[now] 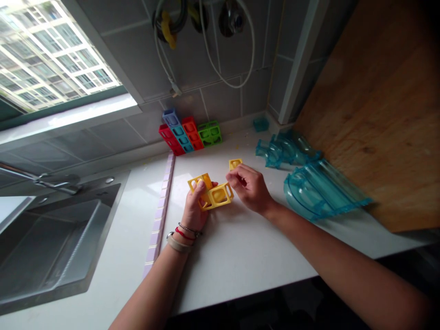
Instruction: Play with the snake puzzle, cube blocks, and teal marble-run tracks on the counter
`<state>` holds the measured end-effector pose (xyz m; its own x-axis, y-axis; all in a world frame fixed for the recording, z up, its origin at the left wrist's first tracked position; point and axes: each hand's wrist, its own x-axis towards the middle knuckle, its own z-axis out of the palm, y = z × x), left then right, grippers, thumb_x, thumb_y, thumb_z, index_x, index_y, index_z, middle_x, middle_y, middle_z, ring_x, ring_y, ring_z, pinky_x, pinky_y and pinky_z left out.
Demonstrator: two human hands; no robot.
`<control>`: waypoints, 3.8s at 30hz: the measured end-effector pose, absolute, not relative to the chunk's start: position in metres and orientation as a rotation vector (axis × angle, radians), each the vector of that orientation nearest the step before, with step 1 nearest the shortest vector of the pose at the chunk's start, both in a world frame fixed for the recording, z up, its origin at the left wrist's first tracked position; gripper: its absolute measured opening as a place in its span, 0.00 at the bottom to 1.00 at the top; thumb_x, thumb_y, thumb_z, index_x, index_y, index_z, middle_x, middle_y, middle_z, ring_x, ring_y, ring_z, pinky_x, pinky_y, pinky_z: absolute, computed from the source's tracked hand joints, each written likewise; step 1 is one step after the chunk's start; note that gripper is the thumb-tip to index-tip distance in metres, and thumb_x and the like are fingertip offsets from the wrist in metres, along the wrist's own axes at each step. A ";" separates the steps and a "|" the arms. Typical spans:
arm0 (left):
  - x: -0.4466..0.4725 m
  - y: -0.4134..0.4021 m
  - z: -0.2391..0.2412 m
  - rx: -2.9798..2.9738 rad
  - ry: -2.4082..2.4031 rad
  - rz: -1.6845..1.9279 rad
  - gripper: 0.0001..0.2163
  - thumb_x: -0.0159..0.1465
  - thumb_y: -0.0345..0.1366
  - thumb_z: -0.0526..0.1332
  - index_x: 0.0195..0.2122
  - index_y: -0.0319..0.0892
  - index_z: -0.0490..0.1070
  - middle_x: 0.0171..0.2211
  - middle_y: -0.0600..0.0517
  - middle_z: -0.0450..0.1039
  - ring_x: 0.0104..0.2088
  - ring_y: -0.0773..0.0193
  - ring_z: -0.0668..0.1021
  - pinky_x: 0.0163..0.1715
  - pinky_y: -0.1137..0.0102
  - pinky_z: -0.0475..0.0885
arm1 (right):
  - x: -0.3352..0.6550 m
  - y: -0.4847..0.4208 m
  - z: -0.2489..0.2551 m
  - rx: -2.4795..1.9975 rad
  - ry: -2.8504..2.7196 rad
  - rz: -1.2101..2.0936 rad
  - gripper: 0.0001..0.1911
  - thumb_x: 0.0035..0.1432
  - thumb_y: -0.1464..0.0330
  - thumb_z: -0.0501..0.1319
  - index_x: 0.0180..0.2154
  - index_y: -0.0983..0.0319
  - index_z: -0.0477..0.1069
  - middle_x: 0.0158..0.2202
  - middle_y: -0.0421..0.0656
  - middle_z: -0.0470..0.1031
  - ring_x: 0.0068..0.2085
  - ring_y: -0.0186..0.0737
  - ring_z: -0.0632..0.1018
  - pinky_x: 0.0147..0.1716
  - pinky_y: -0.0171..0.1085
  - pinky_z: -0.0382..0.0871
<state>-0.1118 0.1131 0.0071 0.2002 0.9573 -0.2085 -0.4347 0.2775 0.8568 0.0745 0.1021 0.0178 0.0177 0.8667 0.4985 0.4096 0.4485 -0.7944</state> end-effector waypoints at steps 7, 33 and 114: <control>-0.114 0.114 0.012 0.685 0.836 1.148 0.16 0.64 0.48 0.67 0.40 0.38 0.78 0.36 0.48 0.82 0.35 0.60 0.84 0.39 0.69 0.79 | 0.069 0.099 0.020 -1.048 -1.590 0.838 0.15 0.59 0.55 0.69 0.41 0.57 0.77 0.40 0.42 0.69 0.34 0.36 0.73 0.31 0.35 0.70; -0.142 0.144 0.012 0.898 1.222 1.764 0.23 0.60 0.53 0.69 0.48 0.46 0.66 0.44 0.50 0.77 0.28 0.64 0.84 0.26 0.70 0.80 | 0.058 0.089 0.008 -0.749 -1.811 1.355 0.21 0.56 0.59 0.73 0.49 0.58 0.80 0.55 0.48 0.79 0.40 0.40 0.83 0.33 0.34 0.78; -0.123 0.130 -0.012 1.980 1.300 1.228 0.09 0.62 0.31 0.59 0.40 0.47 0.77 0.30 0.53 0.80 0.27 0.63 0.78 0.30 0.70 0.68 | 0.043 0.351 0.052 -1.557 -2.496 -0.084 0.26 0.63 0.69 0.60 0.62 0.63 0.67 0.61 0.56 0.69 0.60 0.55 0.70 0.60 0.50 0.64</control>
